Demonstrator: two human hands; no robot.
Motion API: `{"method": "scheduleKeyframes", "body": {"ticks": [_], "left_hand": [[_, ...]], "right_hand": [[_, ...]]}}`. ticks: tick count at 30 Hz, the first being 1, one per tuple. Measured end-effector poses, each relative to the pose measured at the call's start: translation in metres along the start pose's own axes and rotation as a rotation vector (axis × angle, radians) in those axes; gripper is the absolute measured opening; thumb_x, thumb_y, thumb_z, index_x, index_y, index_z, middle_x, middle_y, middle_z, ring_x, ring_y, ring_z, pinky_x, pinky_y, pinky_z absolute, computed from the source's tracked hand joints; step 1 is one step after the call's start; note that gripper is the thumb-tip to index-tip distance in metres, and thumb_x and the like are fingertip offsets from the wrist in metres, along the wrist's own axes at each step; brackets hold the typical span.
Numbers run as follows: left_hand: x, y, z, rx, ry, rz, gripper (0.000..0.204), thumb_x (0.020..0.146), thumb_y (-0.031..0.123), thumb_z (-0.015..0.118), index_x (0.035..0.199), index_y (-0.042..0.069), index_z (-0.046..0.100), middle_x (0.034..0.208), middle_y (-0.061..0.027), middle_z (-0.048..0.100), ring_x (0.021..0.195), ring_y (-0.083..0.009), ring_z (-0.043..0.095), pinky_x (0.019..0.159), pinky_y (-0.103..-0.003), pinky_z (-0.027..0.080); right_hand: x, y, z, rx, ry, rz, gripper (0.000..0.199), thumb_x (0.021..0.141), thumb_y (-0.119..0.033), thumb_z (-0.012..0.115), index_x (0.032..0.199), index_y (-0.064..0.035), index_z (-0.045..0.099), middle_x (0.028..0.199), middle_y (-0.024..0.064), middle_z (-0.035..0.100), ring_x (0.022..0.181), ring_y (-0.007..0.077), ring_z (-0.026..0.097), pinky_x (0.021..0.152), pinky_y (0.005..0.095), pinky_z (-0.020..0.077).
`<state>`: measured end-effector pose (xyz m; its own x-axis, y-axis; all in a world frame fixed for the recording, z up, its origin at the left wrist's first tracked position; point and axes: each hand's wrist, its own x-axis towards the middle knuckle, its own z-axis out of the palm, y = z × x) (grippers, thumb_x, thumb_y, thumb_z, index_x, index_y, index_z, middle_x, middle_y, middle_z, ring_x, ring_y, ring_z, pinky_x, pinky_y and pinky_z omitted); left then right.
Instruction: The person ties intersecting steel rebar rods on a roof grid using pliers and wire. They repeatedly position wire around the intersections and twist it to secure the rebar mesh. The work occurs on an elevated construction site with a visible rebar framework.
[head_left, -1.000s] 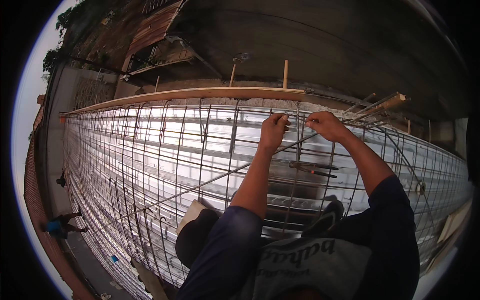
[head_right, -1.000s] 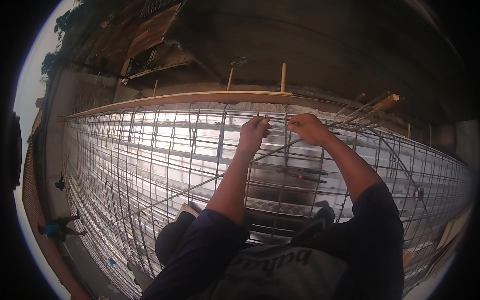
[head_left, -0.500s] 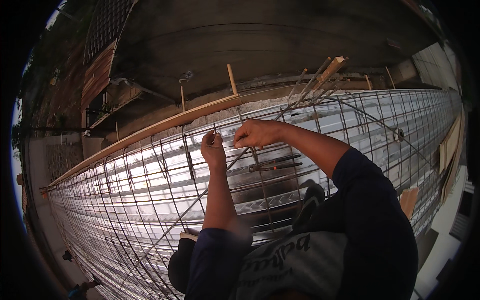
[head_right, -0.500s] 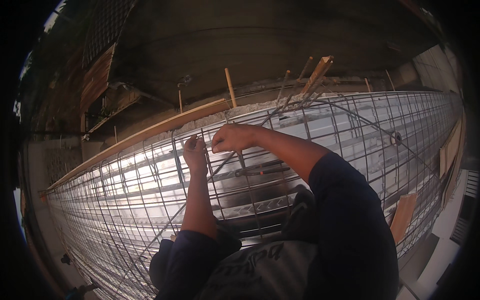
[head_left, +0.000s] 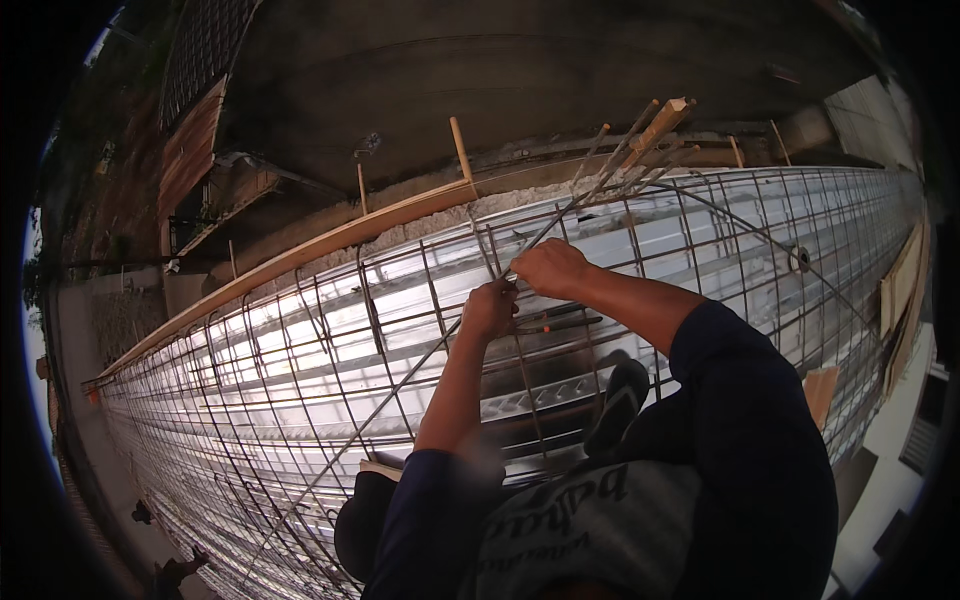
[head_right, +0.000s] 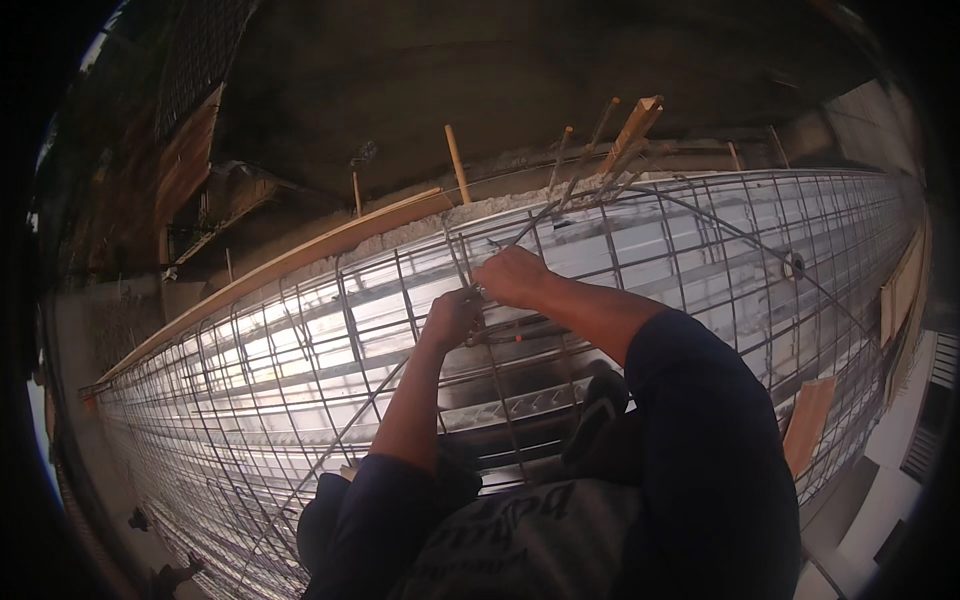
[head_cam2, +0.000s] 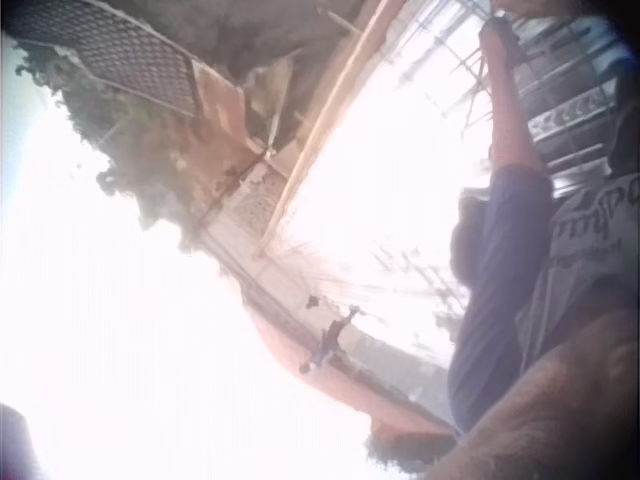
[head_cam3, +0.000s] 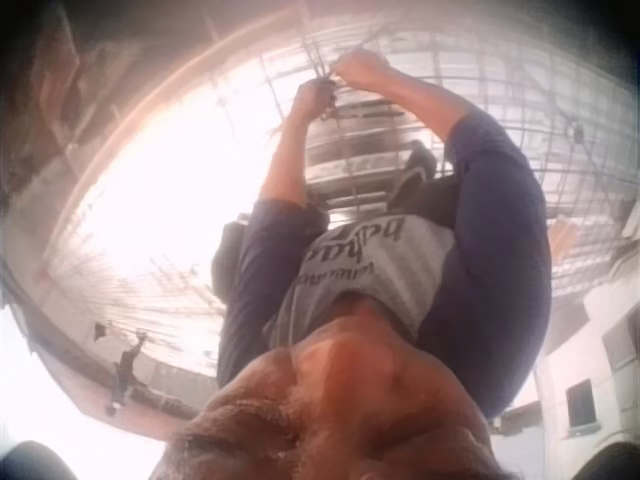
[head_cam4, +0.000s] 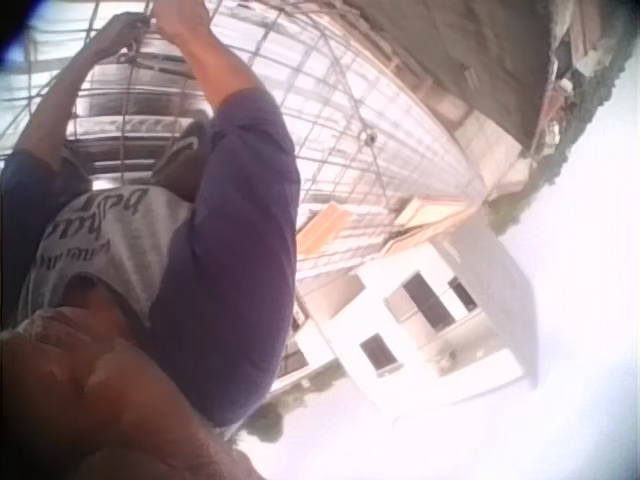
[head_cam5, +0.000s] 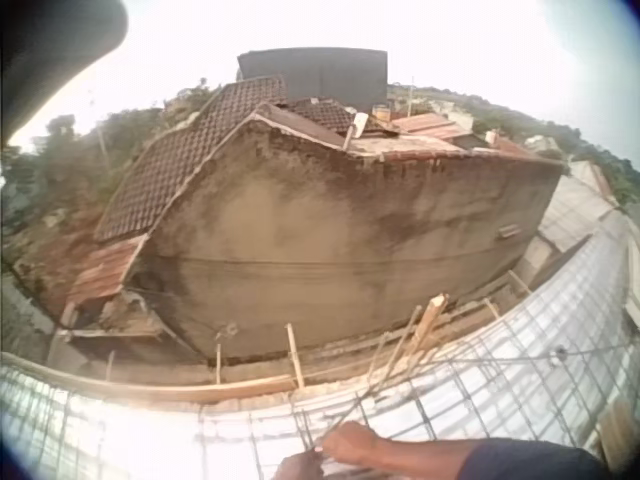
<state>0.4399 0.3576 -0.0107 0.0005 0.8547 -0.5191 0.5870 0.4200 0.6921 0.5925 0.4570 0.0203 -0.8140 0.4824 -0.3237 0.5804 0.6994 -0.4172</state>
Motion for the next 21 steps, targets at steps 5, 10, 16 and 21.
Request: {"method": "scheduleKeyframes", "body": {"ticks": [5, 10, 16, 21], "left_hand": [[-0.003, 0.035, 0.001, -0.131, 0.215, -0.202, 0.027, 0.087, 0.019, 0.049, 0.091, -0.003, 0.064, 0.066, -0.0116, 0.066, 0.065, -0.0220, 0.066, 0.066, -0.033, 0.052], [0.002, 0.005, 0.001, -0.596, 0.061, -0.208, 0.023, 0.092, 0.019, 0.048, 0.096, -0.001, 0.060, 0.077, -0.0097, 0.066, 0.071, -0.0205, 0.064, 0.069, -0.033, 0.051], [-0.001, -0.018, 0.001, -1.320, -0.239, -0.177, 0.015, 0.096, 0.023, 0.050, 0.091, 0.009, 0.052, 0.078, -0.0034, 0.056, 0.077, -0.0180, 0.056, 0.077, -0.035, 0.048], [-0.001, -0.018, 0.002, -1.400, -0.353, -0.060, 0.012, 0.097, 0.021, 0.050, 0.093, 0.010, 0.052, 0.073, -0.0016, 0.054, 0.074, -0.0159, 0.055, 0.077, -0.037, 0.048]], "right_hand": [[-0.002, -0.004, 0.008, 0.269, 0.050, 0.207, 0.013, 0.081, -0.014, 0.057, 0.087, -0.0055, 0.065, 0.085, 0.0157, 0.066, 0.087, 0.0355, 0.064, 0.077, 0.0452, 0.0495], [-0.002, 0.009, 0.028, 0.569, 0.153, 0.170, 0.018, 0.083, -0.017, 0.055, 0.085, -0.0023, 0.065, 0.085, 0.0180, 0.065, 0.086, 0.0371, 0.062, 0.078, 0.0447, 0.0483], [-0.008, 0.019, 0.014, 0.807, -0.028, 0.276, 0.024, 0.085, -0.024, 0.059, 0.091, -0.0010, 0.066, 0.081, 0.0158, 0.065, 0.077, 0.0290, 0.064, 0.071, 0.0393, 0.0485], [-0.008, 0.020, 0.000, 0.870, -0.099, 0.348, 0.027, 0.086, -0.025, 0.059, 0.094, -0.0014, 0.066, 0.078, 0.0131, 0.065, 0.071, 0.0209, 0.062, 0.066, 0.0356, 0.0483]]}}
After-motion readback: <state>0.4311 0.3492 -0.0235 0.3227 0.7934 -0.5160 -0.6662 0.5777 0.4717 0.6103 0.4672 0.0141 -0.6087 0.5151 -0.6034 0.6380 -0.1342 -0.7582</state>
